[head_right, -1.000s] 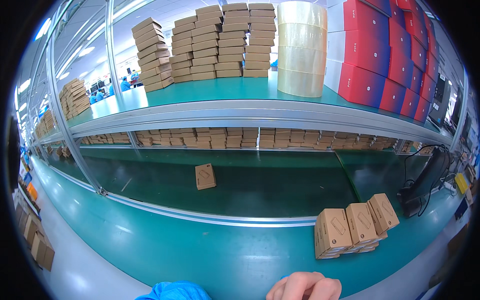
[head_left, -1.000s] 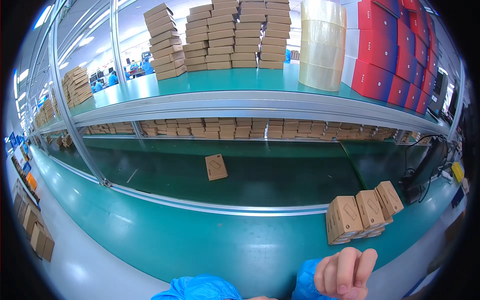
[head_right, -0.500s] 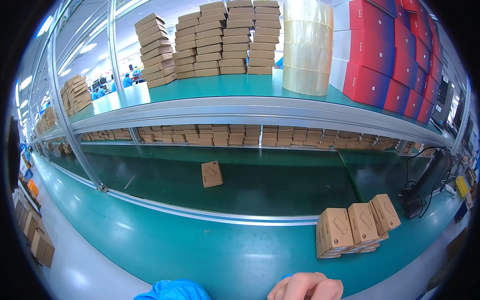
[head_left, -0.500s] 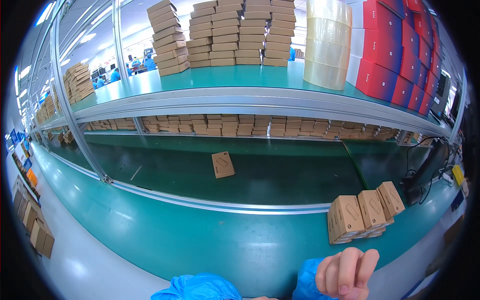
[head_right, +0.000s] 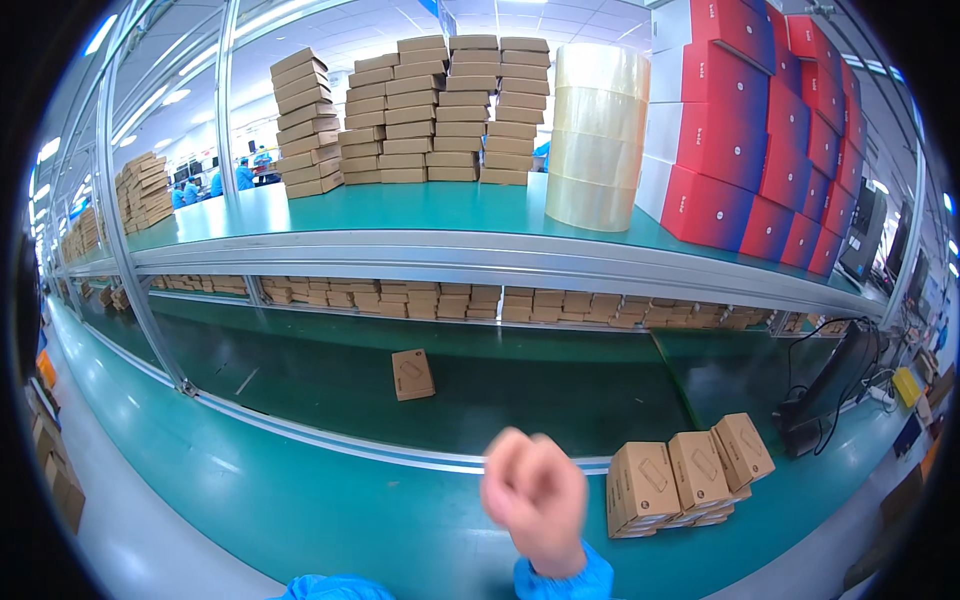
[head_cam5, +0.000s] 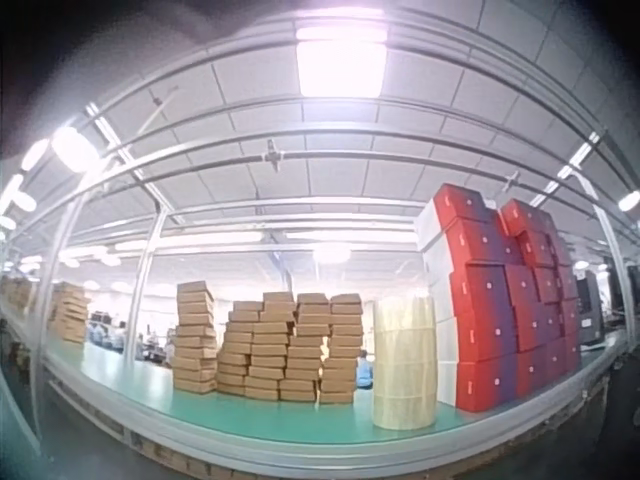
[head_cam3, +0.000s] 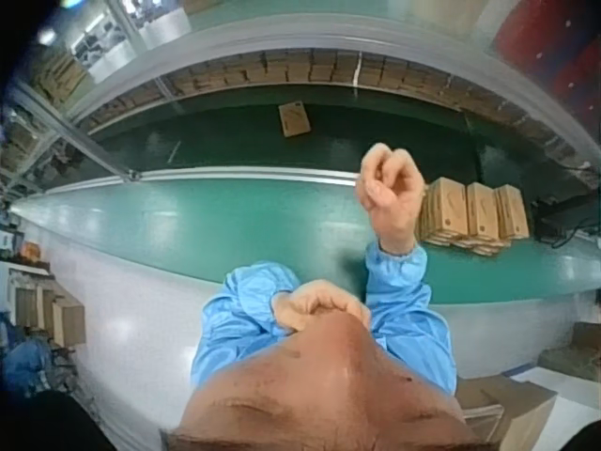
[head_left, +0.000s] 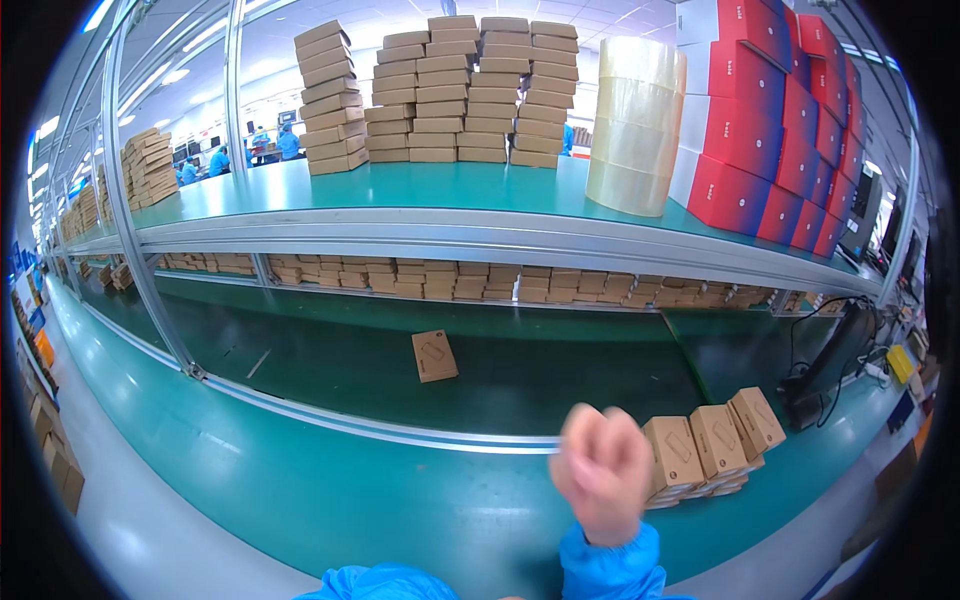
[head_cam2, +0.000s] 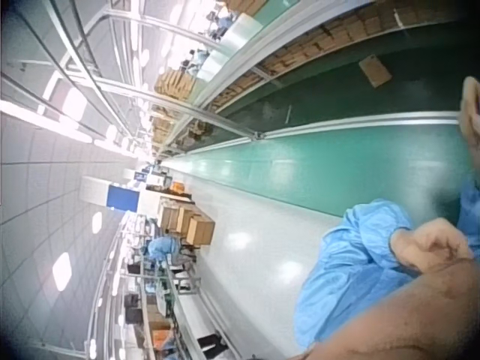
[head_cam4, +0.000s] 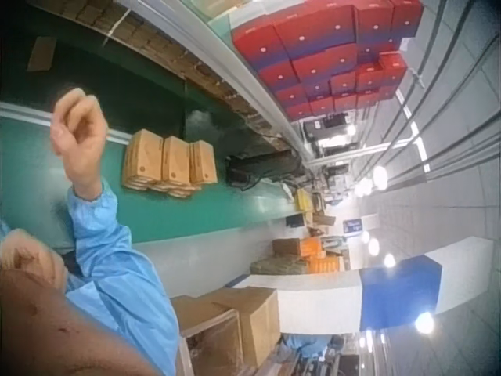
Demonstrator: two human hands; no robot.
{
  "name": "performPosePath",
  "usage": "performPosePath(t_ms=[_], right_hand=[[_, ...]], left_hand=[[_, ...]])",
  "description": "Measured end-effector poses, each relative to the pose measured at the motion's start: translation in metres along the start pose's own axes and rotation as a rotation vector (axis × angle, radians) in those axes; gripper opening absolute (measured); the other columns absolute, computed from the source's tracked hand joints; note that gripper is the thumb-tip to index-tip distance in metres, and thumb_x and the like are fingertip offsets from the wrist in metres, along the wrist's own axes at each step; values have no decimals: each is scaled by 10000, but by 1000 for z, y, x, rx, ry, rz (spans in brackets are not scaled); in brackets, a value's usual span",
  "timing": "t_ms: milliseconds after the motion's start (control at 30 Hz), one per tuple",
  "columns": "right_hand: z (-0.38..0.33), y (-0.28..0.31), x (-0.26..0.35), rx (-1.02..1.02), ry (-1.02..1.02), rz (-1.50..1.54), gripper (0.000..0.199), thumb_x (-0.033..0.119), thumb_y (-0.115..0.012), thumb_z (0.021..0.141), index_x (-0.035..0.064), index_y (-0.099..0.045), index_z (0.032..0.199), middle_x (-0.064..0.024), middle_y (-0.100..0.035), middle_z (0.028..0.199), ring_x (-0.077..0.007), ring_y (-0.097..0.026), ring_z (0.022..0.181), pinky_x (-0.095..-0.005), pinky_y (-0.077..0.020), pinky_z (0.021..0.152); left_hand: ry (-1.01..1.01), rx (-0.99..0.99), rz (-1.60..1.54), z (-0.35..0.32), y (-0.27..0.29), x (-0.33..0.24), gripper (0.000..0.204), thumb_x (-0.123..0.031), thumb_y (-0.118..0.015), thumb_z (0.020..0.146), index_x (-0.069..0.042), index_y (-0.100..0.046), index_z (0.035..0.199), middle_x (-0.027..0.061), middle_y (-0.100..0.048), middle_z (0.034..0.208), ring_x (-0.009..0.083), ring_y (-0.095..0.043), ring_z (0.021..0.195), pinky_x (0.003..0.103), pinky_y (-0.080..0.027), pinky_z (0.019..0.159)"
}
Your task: The person collects small cardboard boxes from the conveyor line, turns them by hand to align the labeled sides, and arranges them into stacks on the work surface.
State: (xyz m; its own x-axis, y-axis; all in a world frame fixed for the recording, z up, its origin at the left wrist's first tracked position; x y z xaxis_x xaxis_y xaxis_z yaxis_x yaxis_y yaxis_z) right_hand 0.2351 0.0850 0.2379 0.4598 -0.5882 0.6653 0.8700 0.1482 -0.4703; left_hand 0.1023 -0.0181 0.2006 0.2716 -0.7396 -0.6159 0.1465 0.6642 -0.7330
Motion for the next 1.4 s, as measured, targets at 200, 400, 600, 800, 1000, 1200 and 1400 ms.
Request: performPosePath(t_ms=[200, 400, 600, 800, 1000, 1200, 1400], right_hand=[[46, 107, -177, -331, -445, -356, 170, -1, -643, 855, 67, -495, 808, -75, -601, 855, -94, -504, 550, -243, -360, 450], [51, 164, -259, -358, -484, -746, 115, 96, -675, 826, 29, -582, 817, -47, -601, 722, -142, -597, 657, -297, -465, 603], [60, 190, -286, -355, -381, -1000, 143, 118, -698, 818, 30, -585, 832, -50, -593, 715, -158, -599, 650, -306, -498, 622], [80, 191, -299, -315, -239, -1077, 198, 173, -709, 812, 19, -606, 880, -89, -628, 741, -224, -633, 690, -336, -515, 672], [94, 185, -309, -195, -268, -1308, 369, 253, -715, 834, 59, -566, 1111, -165, -570, 1091, -350, -579, 1037, -447, -481, 899], [106, 176, -319, -36, -282, -1382, 614, 293, -751, 810, 58, -493, 1315, -274, -434, 1313, -441, -452, 1222, -490, -407, 1039], [108, 149, -339, 229, -202, -1640, 896, 566, -699, 817, 122, -350, 1512, -389, -155, 1518, -604, -239, 1357, -676, -272, 1077]], left_hand=[[100, 34, -32, -14, 11, 11, 630, -345, -794, 868, 111, -576, 1244, 179, -619, 1237, 237, -602, 1124, 385, -465, 949], [21, -35, -145, -6, 21, 1, 602, -263, -791, 878, 126, -554, 1272, 161, -643, 1235, 208, -633, 1095, 349, -505, 917], [-2, -76, -181, 4, 37, -5, 592, -233, -804, 863, 126, -558, 1264, 162, -655, 1208, 202, -641, 1066, 353, -509, 901], [2, -102, -216, 11, 52, -6, 581, -234, -819, 848, 120, -576, 1240, 139, -668, 1152, 191, -645, 1011, 340, -506, 875], [29, -172, -47, 11, 73, -8, 543, -301, -792, 877, 79, -609, 1218, 129, -661, 1170, 178, -626, 1037, 339, -494, 867], [28, -144, 20, 11, 78, -12, 647, -384, -797, 860, 72, -597, 1274, 148, -643, 1243, 205, -606, 1113, 378, -475, 949], [56, -161, 72, 11, 77, -17, 653, -396, -798, 856, 71, -600, 1266, 136, -646, 1236, 200, -607, 1105, 376, -478, 941]])
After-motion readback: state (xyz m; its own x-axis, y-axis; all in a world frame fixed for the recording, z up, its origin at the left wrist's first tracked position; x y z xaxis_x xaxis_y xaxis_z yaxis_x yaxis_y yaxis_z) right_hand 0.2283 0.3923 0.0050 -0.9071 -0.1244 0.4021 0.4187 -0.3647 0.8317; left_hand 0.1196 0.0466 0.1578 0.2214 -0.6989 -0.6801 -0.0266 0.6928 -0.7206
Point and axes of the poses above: each hand's wrist, its own z-axis towards the middle knuckle, its own y-axis out of the back of the hand, x = y × z, the point moved 7 cm from there along z, towards the middle knuckle
